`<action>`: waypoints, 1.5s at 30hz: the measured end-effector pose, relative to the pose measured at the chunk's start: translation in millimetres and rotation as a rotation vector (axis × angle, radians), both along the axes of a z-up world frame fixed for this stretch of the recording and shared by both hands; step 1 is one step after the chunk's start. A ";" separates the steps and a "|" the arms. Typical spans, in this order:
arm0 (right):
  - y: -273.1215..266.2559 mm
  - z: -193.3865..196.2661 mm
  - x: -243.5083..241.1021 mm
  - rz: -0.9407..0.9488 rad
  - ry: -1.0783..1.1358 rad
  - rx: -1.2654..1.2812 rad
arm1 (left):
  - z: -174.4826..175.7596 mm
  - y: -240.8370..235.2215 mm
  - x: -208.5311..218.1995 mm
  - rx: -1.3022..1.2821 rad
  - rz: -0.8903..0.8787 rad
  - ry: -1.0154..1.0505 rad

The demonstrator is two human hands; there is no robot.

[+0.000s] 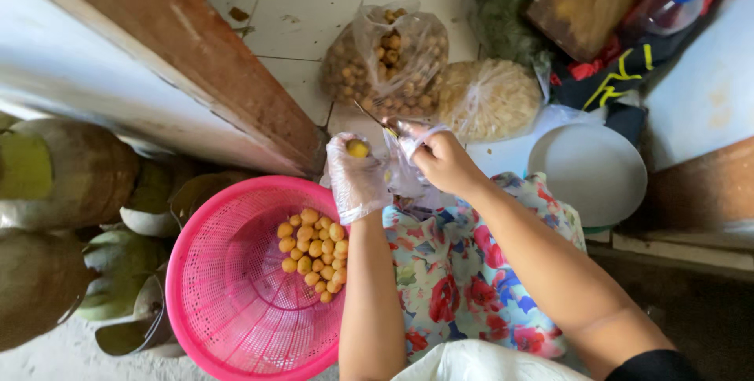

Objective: The person sits on the floor and peels small round fruits one by one using a knife. The peeled fruits are placed into a pink basket while the peels fall onto the floor.

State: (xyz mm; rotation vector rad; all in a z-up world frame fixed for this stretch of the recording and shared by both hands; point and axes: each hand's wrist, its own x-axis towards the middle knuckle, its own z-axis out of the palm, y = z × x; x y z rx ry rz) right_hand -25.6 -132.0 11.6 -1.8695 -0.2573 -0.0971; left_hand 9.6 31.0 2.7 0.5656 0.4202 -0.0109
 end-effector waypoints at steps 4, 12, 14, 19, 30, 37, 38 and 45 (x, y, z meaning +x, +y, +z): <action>10.0 18.5 -14.6 0.109 -0.313 -0.064 | -19.0 -4.4 -7.1 1.378 -0.015 -0.117; 7.1 14.1 -14.1 0.121 -0.283 -0.188 | -78.3 -2.1 26.4 1.117 0.183 -0.392; 2.8 6.0 -9.0 0.126 -0.355 -0.190 | -83.2 -5.2 30.9 0.856 0.133 -0.375; -7.3 1.8 1.2 0.064 -0.244 -0.263 | -68.3 -8.6 28.3 1.651 0.101 -0.368; 8.7 25.5 -7.9 0.005 -0.517 -0.288 | 6.6 -30.2 -11.1 1.003 0.047 -0.308; 19.6 28.6 -16.6 0.057 -0.485 -0.266 | -5.7 -25.8 0.9 0.708 0.062 -0.430; 21.0 28.9 -15.7 0.061 -0.487 -0.274 | -11.2 -25.9 4.4 0.740 0.071 -0.446; 22.4 29.0 -12.7 0.025 -0.563 -0.301 | -49.2 -26.1 16.0 0.930 0.164 -0.567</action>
